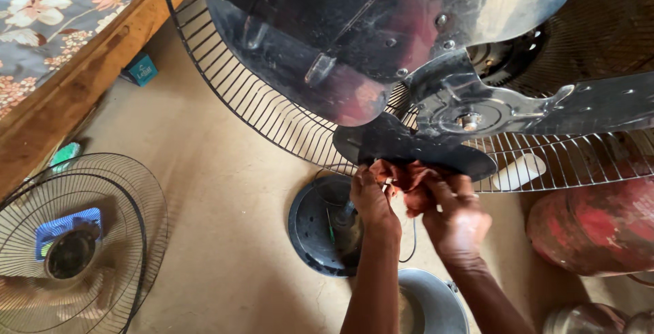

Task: The person wipes the blades and cage of a standing electric fan using a red cloth. They repeatedly dip the cloth into a metal bowl of water, wring it out, and continue cleaning the fan blades and stand.

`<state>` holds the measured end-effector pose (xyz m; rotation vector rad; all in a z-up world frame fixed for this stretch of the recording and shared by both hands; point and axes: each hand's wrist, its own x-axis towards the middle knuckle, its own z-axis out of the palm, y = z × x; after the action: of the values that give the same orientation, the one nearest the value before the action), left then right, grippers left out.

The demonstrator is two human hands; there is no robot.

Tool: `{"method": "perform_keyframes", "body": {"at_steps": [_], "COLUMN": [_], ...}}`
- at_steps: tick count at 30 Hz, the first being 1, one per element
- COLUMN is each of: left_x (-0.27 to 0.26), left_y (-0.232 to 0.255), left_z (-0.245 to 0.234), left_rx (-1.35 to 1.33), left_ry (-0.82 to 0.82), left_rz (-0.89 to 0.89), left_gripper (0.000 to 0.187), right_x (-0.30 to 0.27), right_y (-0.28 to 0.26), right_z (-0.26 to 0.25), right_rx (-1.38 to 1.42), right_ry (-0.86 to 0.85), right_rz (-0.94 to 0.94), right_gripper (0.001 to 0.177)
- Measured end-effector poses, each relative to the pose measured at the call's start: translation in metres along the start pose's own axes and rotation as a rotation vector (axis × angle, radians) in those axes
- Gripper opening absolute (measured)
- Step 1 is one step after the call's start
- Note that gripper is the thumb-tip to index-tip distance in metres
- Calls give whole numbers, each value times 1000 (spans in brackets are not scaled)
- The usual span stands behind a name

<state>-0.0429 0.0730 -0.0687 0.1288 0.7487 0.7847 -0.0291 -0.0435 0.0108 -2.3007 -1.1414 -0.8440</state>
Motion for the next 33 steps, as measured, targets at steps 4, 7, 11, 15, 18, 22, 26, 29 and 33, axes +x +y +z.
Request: {"method": "perform_keyframes", "body": {"at_steps": [4, 7, 11, 15, 18, 22, 26, 29, 33], "left_x": [-6, -16, -21, -31, -35, -29, -13, -6, -11], "left_y": [10, 20, 27, 30, 32, 27, 15, 16, 25], "left_z": [2, -5, -1, 1, 2, -7, -20, -25, -30], "left_rx": [-202, -184, -123, -16, -81, -143, -238, -213, -125], "left_ry": [-137, -211, -190, -151, -306, -339, -389, -318, -296], "left_rz": [7, -108, -24, -11, 58, 38, 8, -25, -54], "left_gripper": [43, 51, 59, 57, 62, 64, 69, 77, 84], "right_x": [-7, 0, 26, 45, 51, 39, 14, 11, 28], "right_y": [-6, -24, -46, -62, -69, -60, -43, -44, -65], "right_z": [27, 21, -14, -42, -31, 8, 39, 44, 20], "right_rx": [53, 82, 233, 308, 266, 182, 124, 97, 325], "right_ry": [-57, -102, 38, 208, 199, 92, -119, -160, 8], "right_rz": [-39, 19, -23, -90, -169, -231, -181, -84, -55], "right_gripper": [33, 37, 41, 45, 38, 30, 24, 20, 19]}}
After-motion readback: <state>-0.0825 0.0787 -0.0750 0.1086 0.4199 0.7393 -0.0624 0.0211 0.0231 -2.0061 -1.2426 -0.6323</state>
